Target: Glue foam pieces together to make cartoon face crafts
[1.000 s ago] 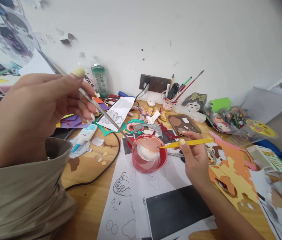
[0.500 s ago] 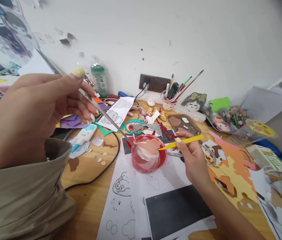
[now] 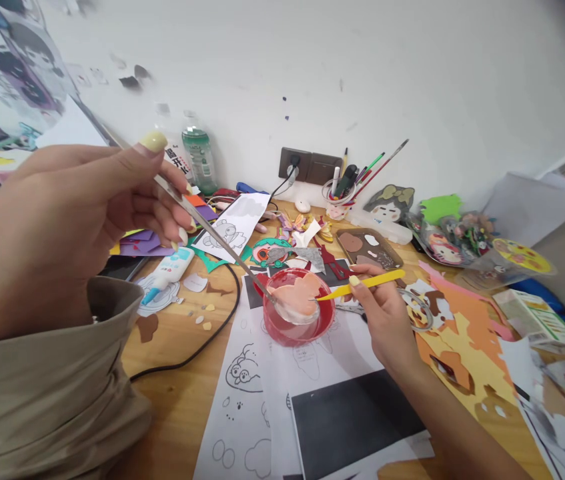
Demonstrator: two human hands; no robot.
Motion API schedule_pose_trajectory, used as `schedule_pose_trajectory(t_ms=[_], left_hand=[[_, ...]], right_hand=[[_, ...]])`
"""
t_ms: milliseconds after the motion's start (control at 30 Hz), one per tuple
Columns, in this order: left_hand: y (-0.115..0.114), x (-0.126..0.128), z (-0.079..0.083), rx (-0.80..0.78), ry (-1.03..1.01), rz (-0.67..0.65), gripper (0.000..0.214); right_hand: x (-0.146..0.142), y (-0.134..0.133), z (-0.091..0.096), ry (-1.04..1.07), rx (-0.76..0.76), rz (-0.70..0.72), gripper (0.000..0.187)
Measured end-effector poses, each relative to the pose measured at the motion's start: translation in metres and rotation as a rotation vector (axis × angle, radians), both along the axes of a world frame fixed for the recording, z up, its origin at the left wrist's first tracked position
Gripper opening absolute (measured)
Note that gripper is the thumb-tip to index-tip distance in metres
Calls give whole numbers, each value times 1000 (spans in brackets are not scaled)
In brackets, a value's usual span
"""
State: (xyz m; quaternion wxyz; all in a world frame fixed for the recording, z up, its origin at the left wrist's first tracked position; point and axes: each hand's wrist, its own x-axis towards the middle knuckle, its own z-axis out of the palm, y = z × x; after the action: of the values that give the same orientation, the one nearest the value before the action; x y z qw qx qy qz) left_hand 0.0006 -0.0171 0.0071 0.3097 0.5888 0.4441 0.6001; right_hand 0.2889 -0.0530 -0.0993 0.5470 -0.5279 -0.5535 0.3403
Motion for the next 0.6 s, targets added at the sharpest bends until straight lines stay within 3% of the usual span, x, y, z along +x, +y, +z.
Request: schedule_pose_trajectory(t_ms=[600], left_hand=[[0, 3, 2, -24, -43, 2, 18]], right_hand=[[-1, -2, -1, -2, -35, 22, 26]])
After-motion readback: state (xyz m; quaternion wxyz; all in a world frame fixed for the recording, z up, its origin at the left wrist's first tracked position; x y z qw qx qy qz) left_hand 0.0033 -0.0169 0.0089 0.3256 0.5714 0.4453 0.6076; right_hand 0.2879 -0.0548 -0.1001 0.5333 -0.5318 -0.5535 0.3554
